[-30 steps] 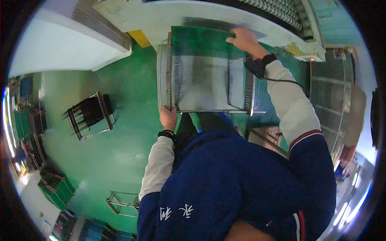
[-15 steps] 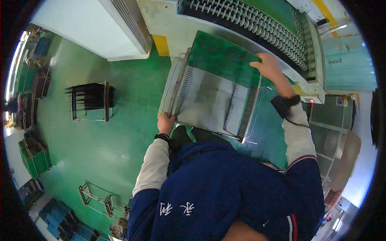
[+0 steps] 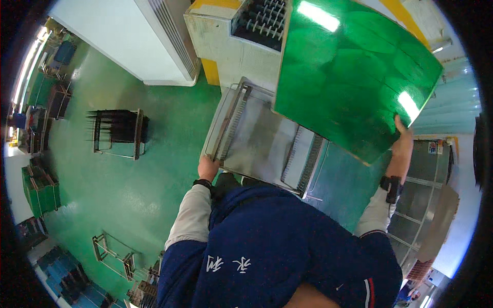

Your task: Picking up green PCBs from a rack and feeding them into an automated processing machine.

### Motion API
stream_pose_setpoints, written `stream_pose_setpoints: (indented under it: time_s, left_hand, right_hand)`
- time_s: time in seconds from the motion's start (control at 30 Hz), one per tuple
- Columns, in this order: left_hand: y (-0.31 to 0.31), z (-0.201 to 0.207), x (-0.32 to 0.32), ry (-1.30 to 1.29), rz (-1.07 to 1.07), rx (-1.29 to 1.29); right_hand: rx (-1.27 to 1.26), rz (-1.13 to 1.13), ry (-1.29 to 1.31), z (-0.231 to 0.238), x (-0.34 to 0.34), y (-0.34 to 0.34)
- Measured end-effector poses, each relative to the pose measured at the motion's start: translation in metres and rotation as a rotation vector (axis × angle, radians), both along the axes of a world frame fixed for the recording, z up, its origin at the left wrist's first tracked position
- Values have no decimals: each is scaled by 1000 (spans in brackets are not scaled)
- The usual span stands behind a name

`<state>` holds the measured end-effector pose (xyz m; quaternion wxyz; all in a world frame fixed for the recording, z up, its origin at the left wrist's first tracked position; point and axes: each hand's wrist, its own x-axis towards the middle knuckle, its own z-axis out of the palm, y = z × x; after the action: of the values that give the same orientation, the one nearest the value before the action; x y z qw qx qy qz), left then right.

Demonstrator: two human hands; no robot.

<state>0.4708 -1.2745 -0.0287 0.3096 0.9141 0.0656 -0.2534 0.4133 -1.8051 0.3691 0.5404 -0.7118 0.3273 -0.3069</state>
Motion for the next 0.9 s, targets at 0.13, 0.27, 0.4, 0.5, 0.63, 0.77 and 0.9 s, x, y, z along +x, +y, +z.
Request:
stream_pose_setpoints:
  time_s: [0.13, 0.27, 0.4, 0.5, 0.63, 0.77, 0.9]
  left_hand:
    - [-2, 9, -3, -43, 17, 14]
    - [4, -1, -6, -62, -3, -34]
    - [-6, 21, -3, -37, 40, 30]
    - [-7, 30, -3, -17, 53, 2]
    - [-6, 21, -4, -120, 20, 33]
    - [-9, 33, -2, -55, -17, 62]
    - [-5, 23, -3, -43, -17, 65]
  right_hand:
    - [340, 73, -93, -69, -26, -10]
    - [613, -67, -129, -77, -13, 31]
    - [677, -107, -275, -105, -8, 57]
    - [857, -13, -344, -118, -7, 64]
    - [1003, 1, -387, -121, 4, 71]
    - [1102, -47, -415, -125, 12, 95]
    - [1216, -32, -338, -135, 21, 125]
